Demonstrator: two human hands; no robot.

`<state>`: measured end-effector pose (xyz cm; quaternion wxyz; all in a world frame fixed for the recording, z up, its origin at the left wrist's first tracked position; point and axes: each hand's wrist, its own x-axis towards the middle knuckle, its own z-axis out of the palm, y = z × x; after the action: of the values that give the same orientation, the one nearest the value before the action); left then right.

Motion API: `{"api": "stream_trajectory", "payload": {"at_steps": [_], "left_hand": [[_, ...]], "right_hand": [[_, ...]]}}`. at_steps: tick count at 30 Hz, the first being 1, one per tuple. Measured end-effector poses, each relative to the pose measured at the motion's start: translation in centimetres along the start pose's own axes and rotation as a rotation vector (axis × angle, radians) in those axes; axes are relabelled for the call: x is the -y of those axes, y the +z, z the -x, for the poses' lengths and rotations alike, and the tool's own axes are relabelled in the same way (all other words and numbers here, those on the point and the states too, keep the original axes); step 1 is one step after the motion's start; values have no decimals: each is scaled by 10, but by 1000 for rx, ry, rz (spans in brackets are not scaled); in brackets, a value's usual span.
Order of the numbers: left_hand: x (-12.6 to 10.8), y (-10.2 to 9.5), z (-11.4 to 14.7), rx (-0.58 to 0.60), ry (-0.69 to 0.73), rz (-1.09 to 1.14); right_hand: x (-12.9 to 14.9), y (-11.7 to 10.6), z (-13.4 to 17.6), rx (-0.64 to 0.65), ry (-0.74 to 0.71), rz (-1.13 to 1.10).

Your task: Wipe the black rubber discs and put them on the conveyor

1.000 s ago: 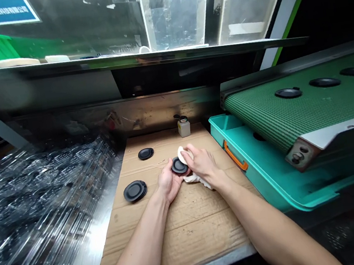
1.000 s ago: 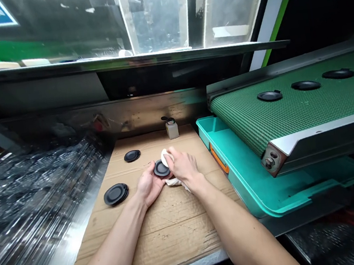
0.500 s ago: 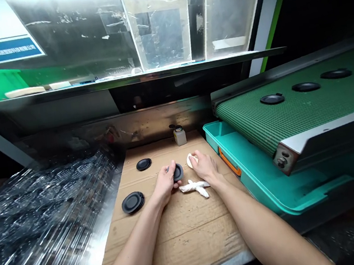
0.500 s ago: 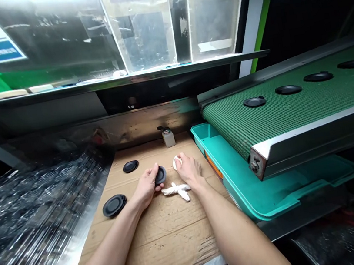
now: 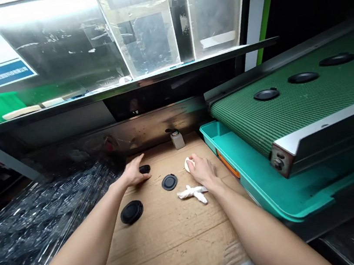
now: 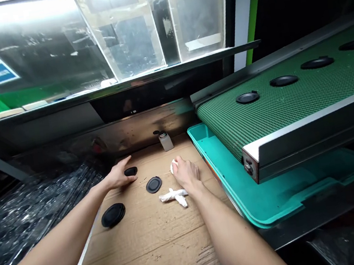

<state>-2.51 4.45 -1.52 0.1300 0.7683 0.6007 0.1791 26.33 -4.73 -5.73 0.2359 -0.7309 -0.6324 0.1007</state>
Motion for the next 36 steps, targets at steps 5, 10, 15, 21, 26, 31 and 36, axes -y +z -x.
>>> {"api": "stream_trajectory", "payload": {"at_steps": [5, 10, 15, 21, 26, 31, 36], "left_hand": [[27, -5, -3, 145, -48, 300], [31, -9, 10, 65, -68, 311], [28, -11, 24, 22, -130, 153], [24, -12, 23, 100, -225, 208], [13, -25, 26, 88, -254, 212], [-41, -44, 76, 134, -98, 1103], [-78, -26, 133, 313, -56, 1659]], "right_hand": [[-1, 1, 1, -22, -9, 1], [-1, 1, 1, -22, -7, 11], [0, 1, 0, -1, 21, 5], [0, 2, 0, 0, 17, 2], [0, 3, 0, -7, 23, 5], [1, 1, 1, 8, 26, 8], [-1, 3, 1, -4, 22, 14]]}}
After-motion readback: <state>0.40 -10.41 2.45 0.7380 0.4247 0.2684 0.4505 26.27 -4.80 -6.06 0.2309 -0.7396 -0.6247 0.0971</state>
